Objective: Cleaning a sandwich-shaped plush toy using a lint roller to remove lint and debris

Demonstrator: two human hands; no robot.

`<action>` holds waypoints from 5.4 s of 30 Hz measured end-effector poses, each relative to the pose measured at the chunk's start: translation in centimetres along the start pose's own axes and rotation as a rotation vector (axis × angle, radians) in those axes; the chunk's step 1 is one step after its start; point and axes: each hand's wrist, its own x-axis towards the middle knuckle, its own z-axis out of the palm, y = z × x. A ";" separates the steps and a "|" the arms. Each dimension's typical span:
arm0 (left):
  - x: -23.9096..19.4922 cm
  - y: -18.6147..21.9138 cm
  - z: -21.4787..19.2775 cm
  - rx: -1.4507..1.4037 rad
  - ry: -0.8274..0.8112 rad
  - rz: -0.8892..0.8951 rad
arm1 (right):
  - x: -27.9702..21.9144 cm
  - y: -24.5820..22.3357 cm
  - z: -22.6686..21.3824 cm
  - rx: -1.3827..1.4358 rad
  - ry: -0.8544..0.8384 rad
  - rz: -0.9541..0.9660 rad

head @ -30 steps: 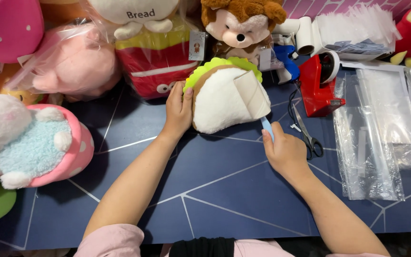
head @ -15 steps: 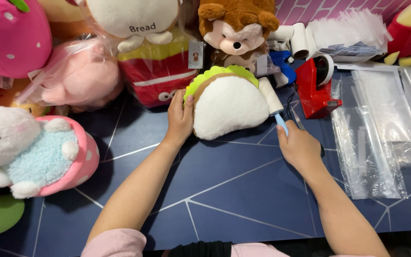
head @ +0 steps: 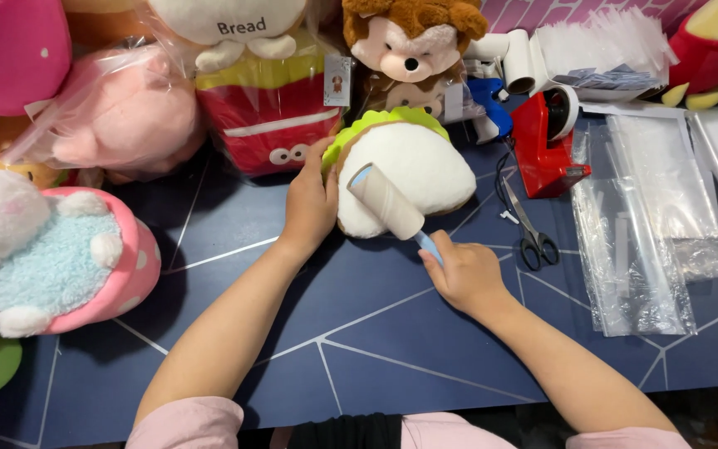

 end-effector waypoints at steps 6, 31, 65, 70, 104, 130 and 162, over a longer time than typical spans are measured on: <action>0.5 -1.8 0.7 0.282 -0.080 0.034 | 1.0 3.0 -0.8 -0.102 0.084 0.296; 0.4 -4.2 1.9 0.565 -0.019 0.096 | -0.3 -0.1 0.0 0.114 0.166 -0.069; 0.4 -3.8 1.6 0.367 -0.019 0.065 | 2.1 4.7 -5.2 0.190 -0.290 0.577; 0.3 -3.3 1.5 0.277 0.000 0.068 | 2.0 4.3 -6.1 0.210 -0.207 0.637; 2.1 -5.1 1.1 -0.217 0.019 -0.025 | 1.0 6.0 -1.2 0.474 0.210 0.417; -1.8 1.5 0.7 -0.013 -0.114 -0.149 | 0.8 6.8 -3.5 0.509 0.427 0.362; -11.4 1.7 3.4 -0.711 -0.255 -0.224 | 2.2 10.2 -13.3 0.708 0.641 0.259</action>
